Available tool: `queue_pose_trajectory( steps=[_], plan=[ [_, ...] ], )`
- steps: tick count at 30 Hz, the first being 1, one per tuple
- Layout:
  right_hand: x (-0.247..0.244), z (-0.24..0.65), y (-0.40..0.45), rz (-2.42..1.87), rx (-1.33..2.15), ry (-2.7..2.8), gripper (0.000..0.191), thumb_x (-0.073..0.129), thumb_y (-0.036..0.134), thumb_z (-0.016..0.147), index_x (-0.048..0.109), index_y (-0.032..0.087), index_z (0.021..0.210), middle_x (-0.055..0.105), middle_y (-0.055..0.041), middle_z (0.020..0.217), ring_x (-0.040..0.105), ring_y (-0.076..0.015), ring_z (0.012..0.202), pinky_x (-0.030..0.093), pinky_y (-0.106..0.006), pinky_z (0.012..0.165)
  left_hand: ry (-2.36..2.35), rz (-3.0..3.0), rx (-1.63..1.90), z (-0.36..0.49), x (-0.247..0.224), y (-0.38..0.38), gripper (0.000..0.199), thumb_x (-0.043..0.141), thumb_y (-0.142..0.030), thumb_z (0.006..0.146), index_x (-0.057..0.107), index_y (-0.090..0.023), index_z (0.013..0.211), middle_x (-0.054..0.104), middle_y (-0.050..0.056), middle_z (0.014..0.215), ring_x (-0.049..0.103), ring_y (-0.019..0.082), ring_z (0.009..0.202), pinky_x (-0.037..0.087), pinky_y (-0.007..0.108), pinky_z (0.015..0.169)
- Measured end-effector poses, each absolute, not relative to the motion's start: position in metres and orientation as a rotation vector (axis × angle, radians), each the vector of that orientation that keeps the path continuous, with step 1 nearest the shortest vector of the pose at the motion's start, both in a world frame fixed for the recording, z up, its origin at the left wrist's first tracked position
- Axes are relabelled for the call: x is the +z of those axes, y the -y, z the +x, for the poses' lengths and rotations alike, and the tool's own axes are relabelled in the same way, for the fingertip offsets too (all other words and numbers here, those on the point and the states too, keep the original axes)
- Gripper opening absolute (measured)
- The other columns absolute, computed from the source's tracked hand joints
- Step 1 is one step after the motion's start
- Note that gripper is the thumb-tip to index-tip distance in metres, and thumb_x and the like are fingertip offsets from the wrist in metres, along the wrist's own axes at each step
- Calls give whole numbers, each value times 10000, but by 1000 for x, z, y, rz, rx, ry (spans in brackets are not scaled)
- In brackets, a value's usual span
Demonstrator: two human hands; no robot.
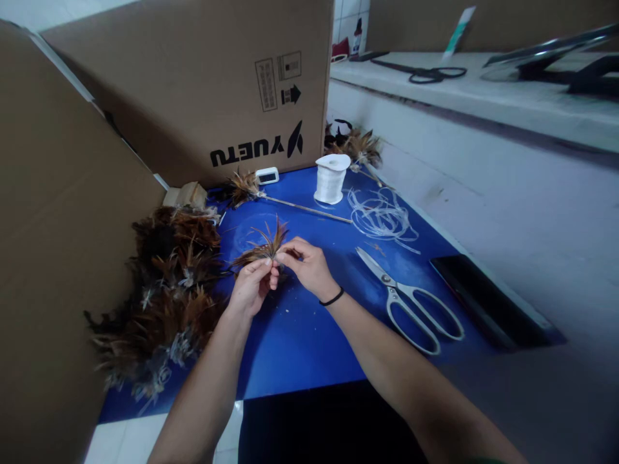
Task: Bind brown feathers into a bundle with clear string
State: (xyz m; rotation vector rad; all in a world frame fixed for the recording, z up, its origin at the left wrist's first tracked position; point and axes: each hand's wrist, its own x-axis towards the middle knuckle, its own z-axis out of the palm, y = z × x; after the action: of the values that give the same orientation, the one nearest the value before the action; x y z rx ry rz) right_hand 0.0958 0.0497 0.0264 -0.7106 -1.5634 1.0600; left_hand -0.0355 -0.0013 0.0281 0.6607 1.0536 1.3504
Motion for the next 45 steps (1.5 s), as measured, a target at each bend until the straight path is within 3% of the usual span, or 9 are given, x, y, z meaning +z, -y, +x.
queue_pose_trajectory(
  steps=[16, 30, 36, 40, 45],
  plan=[
    [29, 95, -48, -719, 1078, 1581, 81, 620, 199, 743, 653, 162, 679, 558, 9, 657, 495, -100, 637, 402, -234, 624, -1058, 695, 1350, -38, 26, 0, 213, 745, -274, 641, 654, -94, 708, 584, 2, 562, 501, 54, 439, 394, 163, 406],
    [25, 96, -51, -705, 1242, 1496, 143, 659, 271, 713, 686, 164, 804, 662, -37, 815, 611, -146, 751, 478, -281, 725, -1255, 1029, 1650, -42, 12, -3, 218, 707, -341, 684, 678, -136, 754, 608, 4, 607, 536, 81, 478, 463, 203, 460],
    [14, 111, -70, -1097, 804, 1753, 82, 615, 196, 747, 689, 189, 781, 645, -20, 763, 568, -128, 666, 440, -254, 667, -1273, 1145, 1724, -47, 10, -5, 187, 691, -324, 703, 670, -141, 730, 614, 12, 652, 536, 75, 494, 461, 201, 482],
    [11, 116, -71, -1319, 557, 2022, 149, 575, 151, 771, 690, 207, 847, 651, -35, 835, 592, -147, 765, 419, -246, 714, -1288, 1247, 1771, -50, 9, -6, 160, 672, -306, 725, 667, -146, 733, 610, 8, 663, 537, 79, 518, 460, 206, 504],
    [8, 115, -71, -1390, 506, 2219, 147, 555, 182, 805, 684, 201, 873, 661, -61, 897, 598, -162, 838, 402, -244, 741, -1248, 1176, 1857, -50, 13, -6, 180, 662, -327, 735, 648, -147, 739, 599, -3, 631, 522, 75, 509, 445, 200, 509]
  ],
)
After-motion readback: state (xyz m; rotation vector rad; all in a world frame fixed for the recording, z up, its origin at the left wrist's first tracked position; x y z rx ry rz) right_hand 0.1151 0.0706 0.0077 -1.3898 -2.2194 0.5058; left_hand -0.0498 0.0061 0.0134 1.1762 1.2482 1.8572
